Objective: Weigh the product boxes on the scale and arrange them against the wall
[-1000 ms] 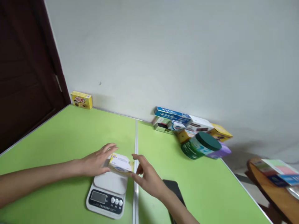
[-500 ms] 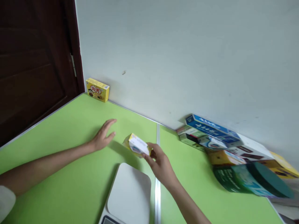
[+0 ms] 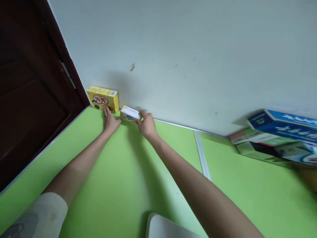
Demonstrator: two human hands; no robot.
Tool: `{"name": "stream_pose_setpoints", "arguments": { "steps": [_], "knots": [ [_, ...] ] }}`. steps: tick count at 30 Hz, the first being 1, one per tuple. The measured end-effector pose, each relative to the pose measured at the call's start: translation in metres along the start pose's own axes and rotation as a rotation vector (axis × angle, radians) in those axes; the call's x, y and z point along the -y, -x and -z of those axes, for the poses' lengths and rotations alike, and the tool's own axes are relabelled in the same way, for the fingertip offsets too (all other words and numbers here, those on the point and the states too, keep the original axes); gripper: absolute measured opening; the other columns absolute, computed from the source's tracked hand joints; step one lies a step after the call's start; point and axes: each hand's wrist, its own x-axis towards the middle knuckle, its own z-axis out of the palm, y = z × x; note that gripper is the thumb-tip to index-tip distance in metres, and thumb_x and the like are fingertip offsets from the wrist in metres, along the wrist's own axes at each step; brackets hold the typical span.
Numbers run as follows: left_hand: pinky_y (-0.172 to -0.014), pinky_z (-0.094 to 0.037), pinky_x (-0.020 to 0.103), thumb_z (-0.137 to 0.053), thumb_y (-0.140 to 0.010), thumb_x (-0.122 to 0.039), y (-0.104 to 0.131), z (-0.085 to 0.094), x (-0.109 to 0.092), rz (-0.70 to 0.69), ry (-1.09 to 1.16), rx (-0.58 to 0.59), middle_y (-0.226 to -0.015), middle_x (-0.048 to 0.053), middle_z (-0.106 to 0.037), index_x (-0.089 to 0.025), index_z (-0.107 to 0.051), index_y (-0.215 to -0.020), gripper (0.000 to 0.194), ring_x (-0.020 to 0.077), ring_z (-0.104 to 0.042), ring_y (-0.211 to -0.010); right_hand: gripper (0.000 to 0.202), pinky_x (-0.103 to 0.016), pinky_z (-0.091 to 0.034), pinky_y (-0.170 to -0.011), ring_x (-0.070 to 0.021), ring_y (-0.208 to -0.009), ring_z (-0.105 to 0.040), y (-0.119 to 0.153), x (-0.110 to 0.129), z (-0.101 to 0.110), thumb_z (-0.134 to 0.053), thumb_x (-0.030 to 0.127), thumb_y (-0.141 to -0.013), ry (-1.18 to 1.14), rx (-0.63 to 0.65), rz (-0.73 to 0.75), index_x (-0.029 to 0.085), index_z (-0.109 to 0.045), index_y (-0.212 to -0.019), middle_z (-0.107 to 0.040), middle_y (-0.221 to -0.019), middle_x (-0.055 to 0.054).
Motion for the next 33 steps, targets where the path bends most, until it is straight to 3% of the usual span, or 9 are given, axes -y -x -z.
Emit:
{"name": "stream_pose_setpoints", "arguments": {
  "steps": [3,7,12,17,21,26,29,33],
  "knots": [
    [-0.114,-0.023,0.039,-0.064,-0.069,-0.019,-0.006,-0.003,0.002,0.008,-0.02,-0.029,-0.153,0.024,-0.014,-0.005,-0.015,-0.143,0.089,0.0298,-0.018,-0.142,0.044,-0.04,-0.046,-0.088,-0.0224,-0.087,-0.059,-0.03,0.002,-0.016,-0.06,0.016,-0.076,0.026,-0.043,0.029,0.015,-0.058,-0.12,-0.056,-0.107,-0.012],
    [-0.114,-0.024,0.038,-0.063,-0.069,-0.02,-0.008,-0.005,0.003,0.013,-0.076,-0.013,-0.153,0.025,-0.013,-0.001,-0.015,-0.143,0.09,0.0307,-0.021,-0.141,0.041,-0.04,-0.044,-0.092,-0.0227,-0.091,-0.057,-0.051,-0.001,-0.036,-0.06,0.014,-0.074,0.017,-0.093,0.057,0.017,-0.059,-0.115,-0.054,-0.105,-0.01],
    [-0.115,-0.023,0.036,-0.063,-0.069,-0.02,-0.009,-0.006,0.001,0.009,-0.096,-0.013,-0.153,0.023,-0.013,-0.002,-0.016,-0.143,0.09,0.0286,-0.019,-0.142,0.038,-0.039,-0.046,-0.082,-0.0195,-0.081,-0.055,-0.054,-0.005,-0.054,-0.059,0.015,-0.071,-0.11,-0.19,0.044,0.018,-0.048,-0.107,-0.054,-0.094,-0.004],
    [-0.115,-0.023,0.036,-0.062,-0.07,-0.02,-0.009,-0.007,0.001,0.009,-0.115,-0.007,-0.153,0.023,-0.012,0.001,-0.015,-0.142,0.089,0.0291,-0.019,-0.142,0.024,-0.036,-0.045,-0.076,-0.017,-0.071,-0.051,-0.058,-0.009,-0.061,-0.056,0.016,-0.072,-0.183,-0.171,-0.028,0.018,-0.046,-0.094,-0.052,-0.076,0.001],
    [-0.114,-0.024,0.034,-0.062,-0.07,-0.02,-0.008,-0.005,0.002,0.006,-0.112,0.001,-0.154,0.022,-0.012,-0.001,-0.015,-0.143,0.089,0.0278,-0.019,-0.142,0.024,-0.035,-0.047,-0.076,-0.0171,-0.074,-0.053,-0.055,-0.012,-0.057,-0.056,0.015,-0.071,-0.28,-0.112,-0.085,0.017,-0.048,-0.094,-0.054,-0.078,0.0],
    [-0.114,-0.027,0.036,-0.061,-0.072,-0.019,-0.007,-0.002,0.003,0.03,-0.08,0.009,-0.154,0.021,-0.011,-0.002,-0.015,-0.144,0.087,0.0293,-0.024,-0.14,0.032,-0.037,-0.047,-0.085,-0.0181,-0.084,-0.059,-0.011,-0.01,-0.032,-0.054,0.012,-0.075,-0.243,0.099,-0.12,0.014,-0.051,-0.106,-0.06,-0.091,-0.007],
    [-0.114,-0.027,0.038,-0.061,-0.07,-0.016,-0.01,-0.002,0.006,0.03,-0.025,-0.017,-0.154,0.021,-0.013,-0.005,-0.018,-0.143,0.086,0.0307,-0.025,-0.139,0.027,-0.035,-0.05,-0.082,-0.0174,-0.082,-0.063,0.04,-0.007,-0.01,-0.055,0.007,-0.074,-0.237,0.218,-0.08,0.013,-0.057,-0.1,-0.065,-0.087,-0.007],
    [-0.114,-0.026,0.04,-0.06,-0.066,-0.013,-0.008,0.009,0.01,-0.023,0.116,-0.112,-0.149,0.021,-0.027,-0.006,-0.029,-0.137,0.078,0.0292,-0.027,-0.139,0.028,-0.039,-0.047,-0.093,-0.0216,-0.103,-0.061,0.119,-0.002,0.03,-0.055,0.011,-0.077,-0.106,0.387,0.017,0.014,-0.062,-0.105,-0.066,-0.11,-0.012]
  ]
}}
